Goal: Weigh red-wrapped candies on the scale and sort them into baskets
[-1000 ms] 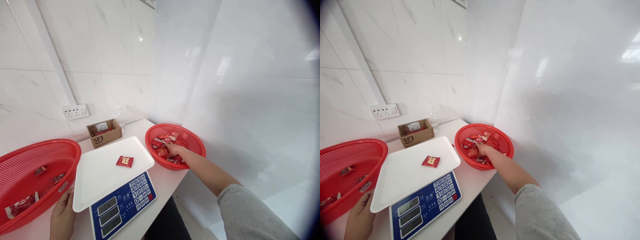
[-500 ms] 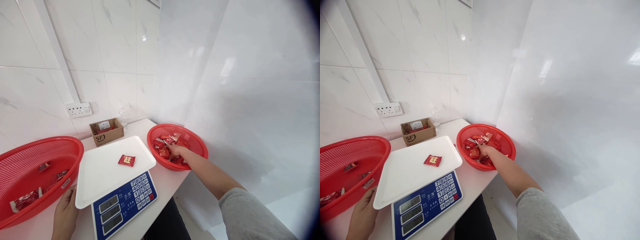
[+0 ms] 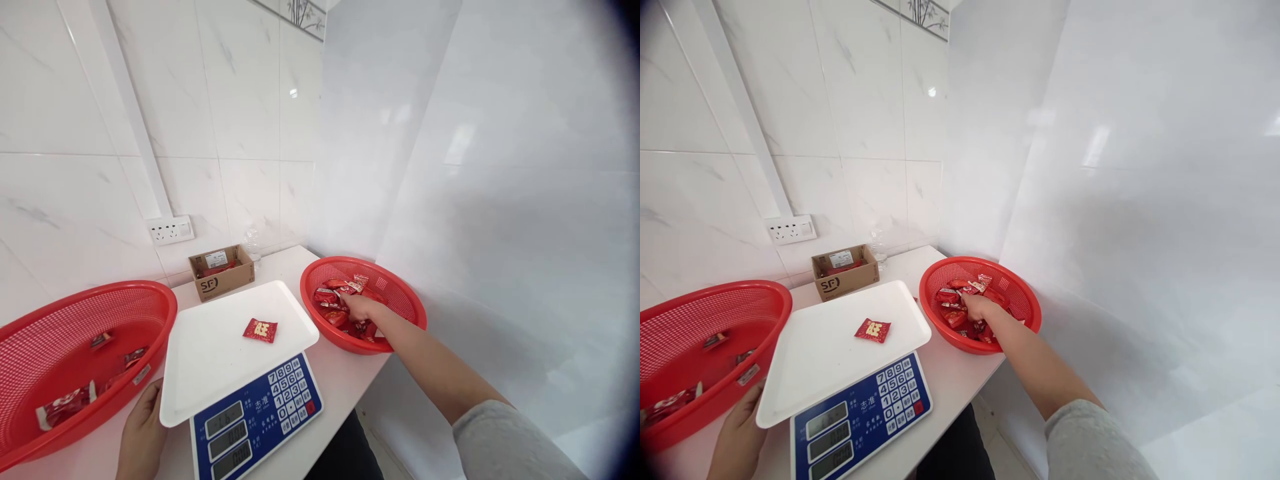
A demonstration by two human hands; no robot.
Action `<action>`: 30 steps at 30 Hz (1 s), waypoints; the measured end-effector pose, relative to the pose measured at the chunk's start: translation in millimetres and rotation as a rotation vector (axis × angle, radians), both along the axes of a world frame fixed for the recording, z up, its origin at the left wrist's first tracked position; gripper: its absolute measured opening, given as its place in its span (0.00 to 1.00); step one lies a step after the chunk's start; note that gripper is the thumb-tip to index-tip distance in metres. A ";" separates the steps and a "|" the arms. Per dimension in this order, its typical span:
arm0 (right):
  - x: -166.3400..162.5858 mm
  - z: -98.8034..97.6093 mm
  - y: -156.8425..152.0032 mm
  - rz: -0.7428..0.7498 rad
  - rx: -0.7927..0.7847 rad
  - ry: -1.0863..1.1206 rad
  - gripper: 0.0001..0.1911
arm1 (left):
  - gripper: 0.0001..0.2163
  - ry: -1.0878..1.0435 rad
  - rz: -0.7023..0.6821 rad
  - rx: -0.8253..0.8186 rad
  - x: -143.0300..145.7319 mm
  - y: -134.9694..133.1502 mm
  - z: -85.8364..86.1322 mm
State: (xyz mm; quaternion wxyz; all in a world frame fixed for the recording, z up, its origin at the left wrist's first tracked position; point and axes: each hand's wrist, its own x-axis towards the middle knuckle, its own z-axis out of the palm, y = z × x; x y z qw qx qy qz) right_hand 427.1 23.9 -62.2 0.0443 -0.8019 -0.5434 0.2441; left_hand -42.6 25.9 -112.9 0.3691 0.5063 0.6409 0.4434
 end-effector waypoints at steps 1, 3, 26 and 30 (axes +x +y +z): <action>1.3 2.6 -0.4 0.003 0.025 0.021 0.15 | 0.22 -0.003 -0.001 -0.001 -0.4 0.4 -1.1; 4.5 8.2 -2.1 0.004 0.078 0.074 0.14 | 0.23 -0.013 0.001 -0.015 -1.2 1.3 -2.7; -93.9 56.1 15.5 -0.038 0.707 0.737 0.14 | 0.22 -0.074 -0.018 0.047 0.4 -1.3 1.1; -137.4 41.9 32.9 -0.014 0.731 0.738 0.13 | 0.23 -0.043 0.010 0.065 -3.2 -1.7 0.7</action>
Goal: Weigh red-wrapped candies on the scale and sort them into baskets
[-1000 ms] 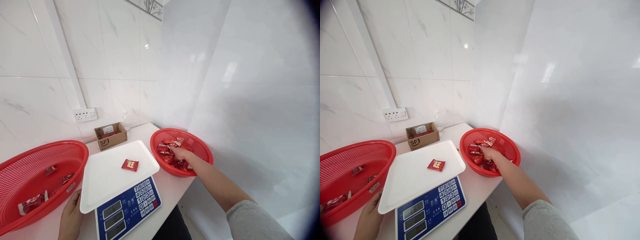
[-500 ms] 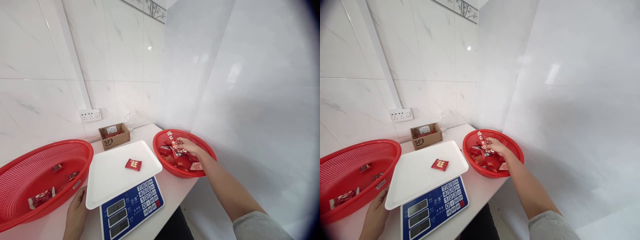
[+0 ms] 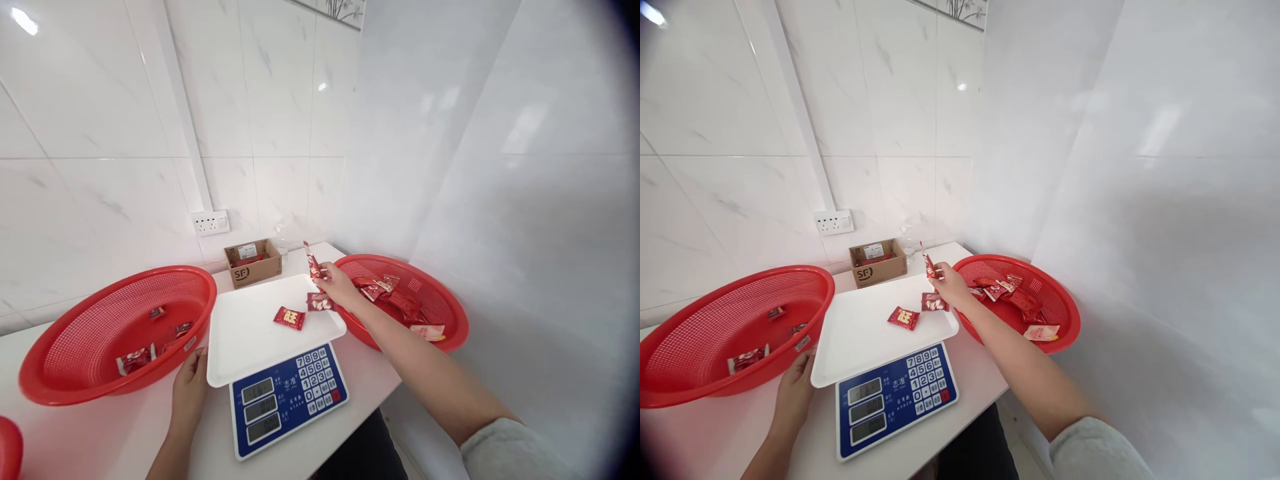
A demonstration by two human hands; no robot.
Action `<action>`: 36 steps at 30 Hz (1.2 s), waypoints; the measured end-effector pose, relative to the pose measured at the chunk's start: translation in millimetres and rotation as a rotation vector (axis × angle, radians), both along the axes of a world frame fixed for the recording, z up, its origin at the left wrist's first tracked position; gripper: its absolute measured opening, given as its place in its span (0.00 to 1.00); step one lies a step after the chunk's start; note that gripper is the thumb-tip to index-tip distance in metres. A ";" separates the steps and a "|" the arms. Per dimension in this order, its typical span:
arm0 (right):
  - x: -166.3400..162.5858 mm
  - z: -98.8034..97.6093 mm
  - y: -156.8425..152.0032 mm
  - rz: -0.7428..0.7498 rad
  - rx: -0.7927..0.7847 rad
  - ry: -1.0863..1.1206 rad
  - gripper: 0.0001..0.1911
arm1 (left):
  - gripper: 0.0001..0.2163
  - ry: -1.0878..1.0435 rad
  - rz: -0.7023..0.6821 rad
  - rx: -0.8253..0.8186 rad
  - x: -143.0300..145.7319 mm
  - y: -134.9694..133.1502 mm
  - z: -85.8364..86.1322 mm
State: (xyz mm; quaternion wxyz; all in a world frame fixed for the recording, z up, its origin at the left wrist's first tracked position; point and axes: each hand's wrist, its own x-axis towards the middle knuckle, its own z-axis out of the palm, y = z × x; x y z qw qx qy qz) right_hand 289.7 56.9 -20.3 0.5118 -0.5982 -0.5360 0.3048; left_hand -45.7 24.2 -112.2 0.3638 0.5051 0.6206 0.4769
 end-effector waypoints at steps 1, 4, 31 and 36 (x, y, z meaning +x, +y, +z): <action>-8.4 -3.2 3.4 0.003 0.000 0.006 0.13 | 0.23 0.005 0.006 0.005 -0.9 0.0 0.0; -25.2 -6.9 9.7 0.005 0.010 0.023 0.13 | 0.24 0.018 0.018 0.019 -2.6 0.4 0.3; 46.8 1.0 -86.1 -0.260 -0.016 -0.467 0.17 | 0.25 0.036 0.022 0.014 -0.7 -2.9 2.0; -9.8 -0.4 -60.3 -0.020 0.077 -0.462 0.17 | 0.26 0.048 0.037 0.022 -1.4 -2.2 4.0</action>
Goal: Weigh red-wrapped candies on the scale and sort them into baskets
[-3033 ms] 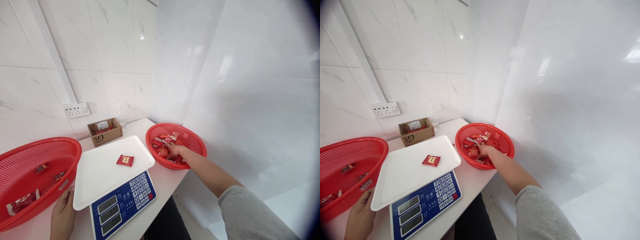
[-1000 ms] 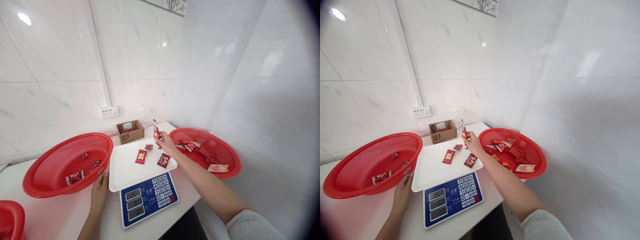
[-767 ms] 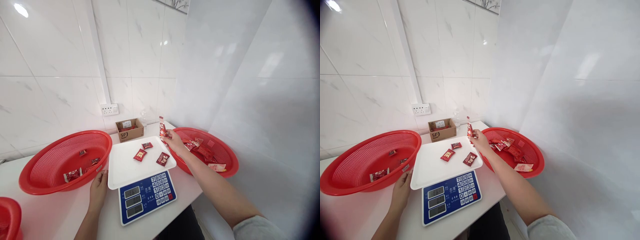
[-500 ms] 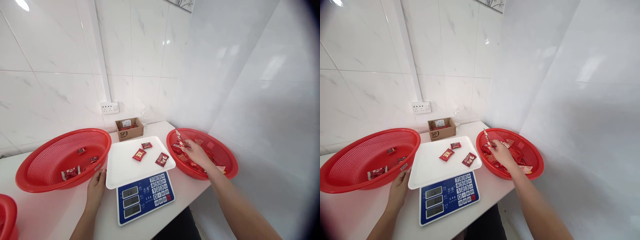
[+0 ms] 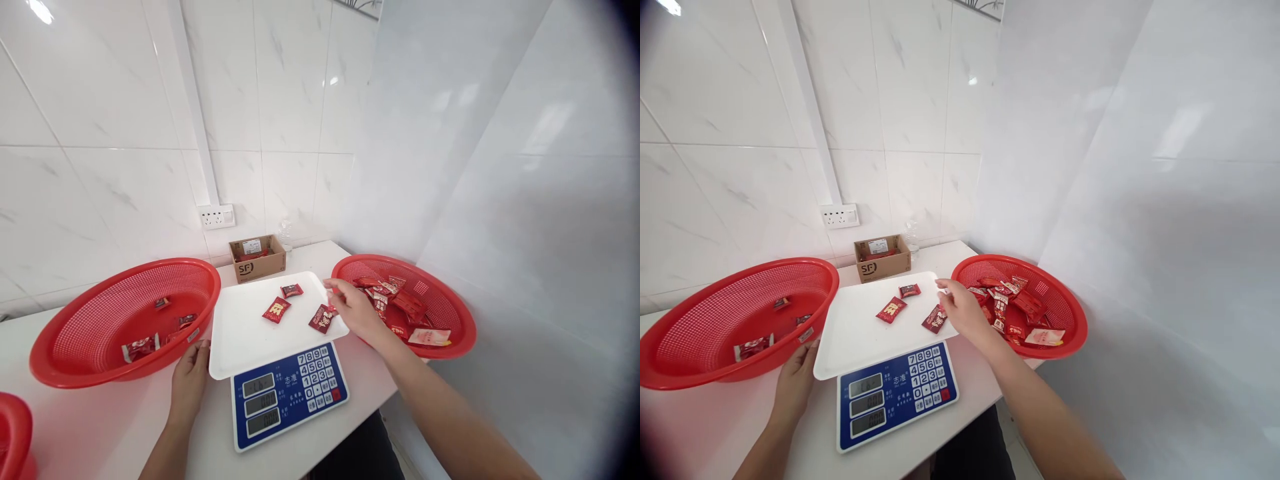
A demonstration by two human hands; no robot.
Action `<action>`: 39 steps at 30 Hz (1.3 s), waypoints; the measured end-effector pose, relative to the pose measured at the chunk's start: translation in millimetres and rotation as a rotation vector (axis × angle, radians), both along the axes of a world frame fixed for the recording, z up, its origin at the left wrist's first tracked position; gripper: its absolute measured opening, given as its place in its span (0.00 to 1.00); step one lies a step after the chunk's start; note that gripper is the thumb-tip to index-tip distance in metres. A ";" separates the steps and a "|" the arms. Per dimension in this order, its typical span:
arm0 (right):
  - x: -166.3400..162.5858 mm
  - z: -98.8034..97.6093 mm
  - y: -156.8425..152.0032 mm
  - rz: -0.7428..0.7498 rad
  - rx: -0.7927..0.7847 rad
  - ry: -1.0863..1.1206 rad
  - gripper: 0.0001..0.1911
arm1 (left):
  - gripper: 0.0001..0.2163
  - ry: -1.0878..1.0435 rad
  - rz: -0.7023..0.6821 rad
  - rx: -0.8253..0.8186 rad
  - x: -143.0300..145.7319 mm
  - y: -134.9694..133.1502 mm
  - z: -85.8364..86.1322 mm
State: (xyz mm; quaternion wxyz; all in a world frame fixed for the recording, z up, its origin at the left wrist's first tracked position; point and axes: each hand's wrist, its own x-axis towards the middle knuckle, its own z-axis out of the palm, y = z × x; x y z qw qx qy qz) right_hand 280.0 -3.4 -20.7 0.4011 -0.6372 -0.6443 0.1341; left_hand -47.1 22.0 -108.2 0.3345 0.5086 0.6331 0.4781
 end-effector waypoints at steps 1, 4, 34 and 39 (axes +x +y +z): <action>-8.9 -1.7 5.2 0.032 0.000 -0.016 0.18 | 0.26 0.001 0.002 0.005 0.0 -0.3 1.0; -25.4 -7.6 15.1 0.088 -0.036 -0.098 0.22 | 0.25 -0.003 0.004 0.018 0.4 -1.5 4.2; -74.0 -0.7 31.3 0.669 -0.232 -0.285 0.25 | 0.25 -0.066 -0.051 0.047 -0.3 2.5 -3.8; -73.5 -5.2 25.1 0.705 -0.296 -0.313 0.27 | 0.24 -0.092 -0.063 0.043 0.5 2.3 -2.9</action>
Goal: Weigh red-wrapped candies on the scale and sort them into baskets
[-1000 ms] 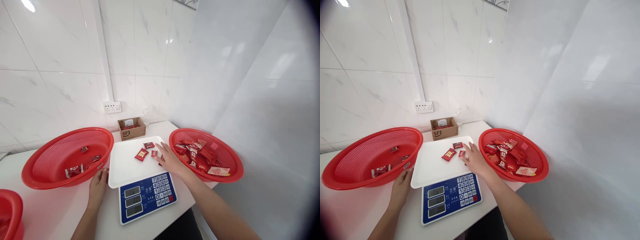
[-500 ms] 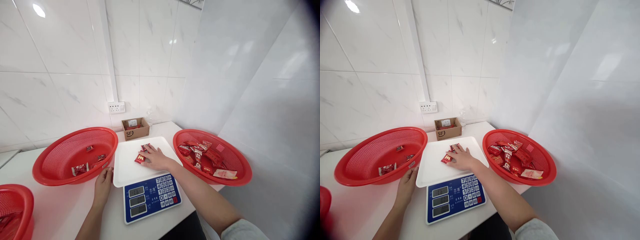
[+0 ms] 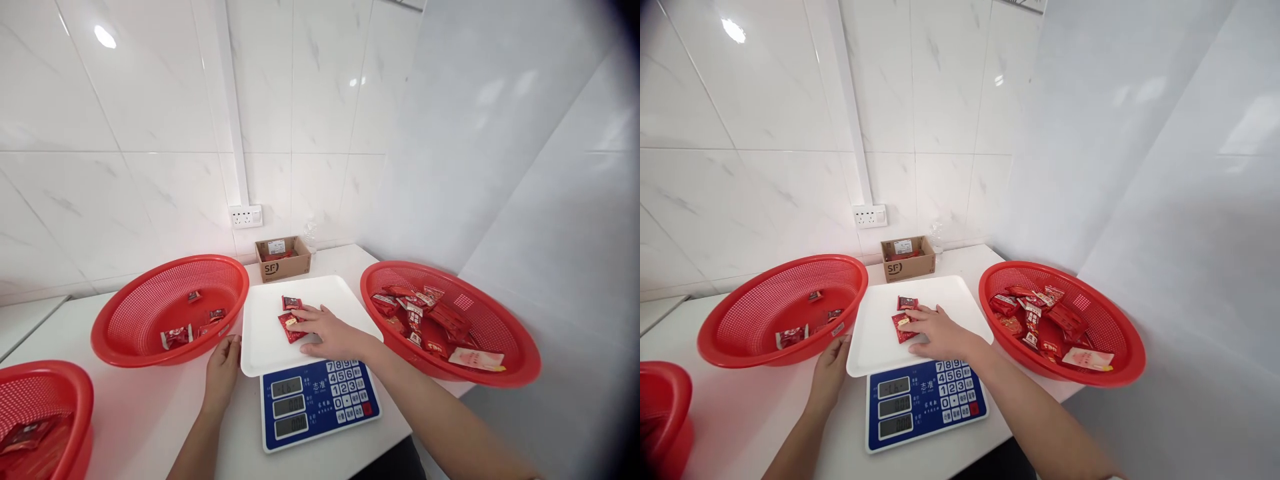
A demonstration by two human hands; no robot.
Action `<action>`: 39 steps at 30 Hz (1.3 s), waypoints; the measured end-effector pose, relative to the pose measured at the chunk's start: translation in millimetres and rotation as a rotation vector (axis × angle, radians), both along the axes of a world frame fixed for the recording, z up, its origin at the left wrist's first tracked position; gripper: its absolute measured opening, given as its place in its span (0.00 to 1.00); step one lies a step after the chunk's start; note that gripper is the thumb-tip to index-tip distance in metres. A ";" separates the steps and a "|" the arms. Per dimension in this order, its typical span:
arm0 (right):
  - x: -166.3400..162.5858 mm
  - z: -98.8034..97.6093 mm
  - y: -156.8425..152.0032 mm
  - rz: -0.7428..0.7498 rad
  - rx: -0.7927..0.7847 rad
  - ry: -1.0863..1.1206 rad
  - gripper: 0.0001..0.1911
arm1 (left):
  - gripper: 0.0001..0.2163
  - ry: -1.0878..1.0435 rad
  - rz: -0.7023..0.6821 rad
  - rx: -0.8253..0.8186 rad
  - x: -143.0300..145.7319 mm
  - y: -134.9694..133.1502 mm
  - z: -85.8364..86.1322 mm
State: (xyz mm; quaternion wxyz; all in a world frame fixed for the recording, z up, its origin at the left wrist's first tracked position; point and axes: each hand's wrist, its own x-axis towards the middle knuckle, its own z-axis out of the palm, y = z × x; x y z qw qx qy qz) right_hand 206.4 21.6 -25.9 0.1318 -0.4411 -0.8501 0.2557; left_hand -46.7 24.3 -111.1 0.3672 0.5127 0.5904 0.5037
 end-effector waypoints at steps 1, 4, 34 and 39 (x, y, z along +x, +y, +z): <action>0.7 -0.2 0.2 -0.002 -0.003 0.013 0.26 | 0.24 -0.005 -0.002 0.001 0.0 -0.1 0.2; 4.7 0.3 1.1 -0.051 0.018 0.067 0.24 | 0.24 -0.011 0.000 0.006 -0.3 -0.6 0.8; 2.9 -8.1 7.5 -0.164 0.236 -0.033 0.17 | 0.20 -0.003 -0.020 -0.028 0.0 1.2 -4.2; -15.4 -0.4 5.8 -0.135 0.181 -0.061 0.27 | 0.20 -0.007 -0.026 -0.024 0.0 2.4 -4.9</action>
